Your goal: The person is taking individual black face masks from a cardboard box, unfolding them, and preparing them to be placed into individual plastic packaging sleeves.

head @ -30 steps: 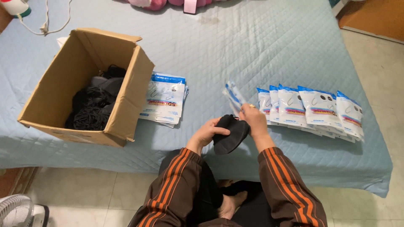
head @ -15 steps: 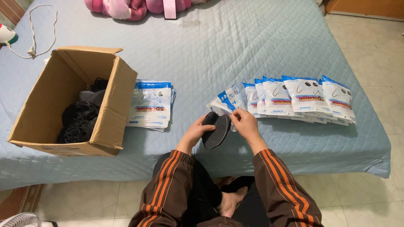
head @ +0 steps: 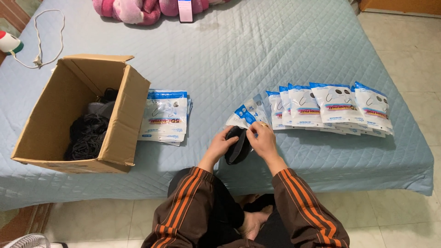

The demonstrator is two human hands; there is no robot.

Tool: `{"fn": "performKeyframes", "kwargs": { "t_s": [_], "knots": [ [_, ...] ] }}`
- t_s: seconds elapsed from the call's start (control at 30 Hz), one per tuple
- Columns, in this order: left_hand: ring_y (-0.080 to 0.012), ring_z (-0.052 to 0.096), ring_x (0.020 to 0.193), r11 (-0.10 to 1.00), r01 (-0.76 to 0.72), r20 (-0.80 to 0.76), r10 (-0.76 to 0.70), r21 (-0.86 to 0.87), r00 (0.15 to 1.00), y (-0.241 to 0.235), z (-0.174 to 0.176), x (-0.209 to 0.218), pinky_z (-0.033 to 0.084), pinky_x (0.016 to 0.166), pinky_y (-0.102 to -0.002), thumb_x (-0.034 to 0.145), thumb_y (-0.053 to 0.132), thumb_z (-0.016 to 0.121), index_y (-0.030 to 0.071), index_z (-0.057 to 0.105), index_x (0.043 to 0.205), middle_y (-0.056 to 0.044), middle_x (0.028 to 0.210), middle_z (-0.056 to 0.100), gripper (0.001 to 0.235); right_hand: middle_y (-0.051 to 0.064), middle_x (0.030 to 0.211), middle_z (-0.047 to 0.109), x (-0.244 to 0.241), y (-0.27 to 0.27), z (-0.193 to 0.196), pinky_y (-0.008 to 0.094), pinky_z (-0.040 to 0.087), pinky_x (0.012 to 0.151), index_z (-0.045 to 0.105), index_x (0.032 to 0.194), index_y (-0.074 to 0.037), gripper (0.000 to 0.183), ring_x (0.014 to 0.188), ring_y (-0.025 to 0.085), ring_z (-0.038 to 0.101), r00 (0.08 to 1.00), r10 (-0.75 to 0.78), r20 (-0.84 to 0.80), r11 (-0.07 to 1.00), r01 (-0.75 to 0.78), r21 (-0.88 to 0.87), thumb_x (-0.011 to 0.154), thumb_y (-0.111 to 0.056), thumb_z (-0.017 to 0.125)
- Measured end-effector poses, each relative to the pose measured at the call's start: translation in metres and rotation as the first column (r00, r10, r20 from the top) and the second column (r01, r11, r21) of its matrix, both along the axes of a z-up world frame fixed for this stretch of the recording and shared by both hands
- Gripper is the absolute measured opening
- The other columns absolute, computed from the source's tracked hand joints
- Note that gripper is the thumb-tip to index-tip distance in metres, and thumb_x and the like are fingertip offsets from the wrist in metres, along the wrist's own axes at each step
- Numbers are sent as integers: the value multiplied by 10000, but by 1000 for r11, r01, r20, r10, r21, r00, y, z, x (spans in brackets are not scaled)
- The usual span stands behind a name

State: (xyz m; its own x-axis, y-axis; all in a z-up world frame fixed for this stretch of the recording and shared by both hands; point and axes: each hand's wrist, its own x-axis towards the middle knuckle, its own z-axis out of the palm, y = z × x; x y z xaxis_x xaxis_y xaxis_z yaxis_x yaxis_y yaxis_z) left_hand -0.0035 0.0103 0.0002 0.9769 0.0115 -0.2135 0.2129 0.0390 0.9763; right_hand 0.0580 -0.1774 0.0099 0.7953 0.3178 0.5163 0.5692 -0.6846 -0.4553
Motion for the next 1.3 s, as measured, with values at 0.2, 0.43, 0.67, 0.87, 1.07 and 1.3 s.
{"fn": "performKeyframes", "kwargs": {
  "t_s": [0.2, 0.43, 0.67, 0.87, 1.07, 1.3],
  "knots": [
    [-436, 485, 1395, 988, 8, 5, -9, 156, 1000, 6, -2, 1, 449, 1118, -523, 902, 203, 761, 105, 474, 1559, -233, 1496, 542, 723, 41, 715, 650, -10, 8, 1, 423, 523, 884, 648, 796, -169, 120, 819, 262, 676, 965, -10, -260, 970, 73, 233, 842, -254, 719],
    [-430, 437, 1433, 991, 25, -33, -21, 133, 999, 1, 1, 1, 427, 1130, -531, 943, 345, 730, 89, 401, 1595, -237, 1544, 485, 774, 69, 792, 613, -28, 26, -1, 435, 533, 852, 643, 827, -148, 134, 839, 302, 663, 1000, -11, -11, 999, 12, 42, 880, -254, 706],
    [-337, 682, 1033, 995, -22, -172, 38, 96, 984, 3, -51, 20, 558, 826, -443, 921, 452, 698, 118, 731, 1171, -217, 1099, 711, 418, 167, 1185, 714, -44, 26, -14, 440, 538, 961, 626, 987, -75, 143, 1185, 340, 652, 990, 76, 119, 996, -81, 41, 994, -216, 649],
    [-428, 616, 1207, 997, 18, -177, -5, 70, 984, -1, -2, 3, 513, 976, -509, 972, 454, 621, 104, 681, 1313, -300, 1324, 630, 492, 132, 1148, 749, -38, 21, -30, 464, 572, 896, 607, 1238, -161, 239, 1115, 317, 687, 999, 12, -30, 999, -11, 33, 1017, -251, 597],
    [-440, 577, 1283, 994, 52, -225, -28, 100, 974, -4, -23, 8, 497, 1024, -528, 979, 442, 618, 65, 656, 1342, -303, 1373, 603, 525, 72, 1200, 746, -43, 30, -46, 469, 524, 997, 683, 1341, -302, 335, 1191, 294, 655, 994, -75, -85, 996, 79, 40, 1015, -299, 606],
    [-509, 292, 1486, 996, 31, -290, -55, -85, 956, -10, 22, -5, 317, 1154, -659, 970, 479, 664, -58, 329, 1571, -354, 1622, 251, 873, -37, 1345, 683, -51, 33, -49, 531, 394, 1117, 663, 1376, -363, 352, 1326, 301, 550, 974, -109, -199, 977, 142, 159, 1036, -301, 593]
  ]
}}
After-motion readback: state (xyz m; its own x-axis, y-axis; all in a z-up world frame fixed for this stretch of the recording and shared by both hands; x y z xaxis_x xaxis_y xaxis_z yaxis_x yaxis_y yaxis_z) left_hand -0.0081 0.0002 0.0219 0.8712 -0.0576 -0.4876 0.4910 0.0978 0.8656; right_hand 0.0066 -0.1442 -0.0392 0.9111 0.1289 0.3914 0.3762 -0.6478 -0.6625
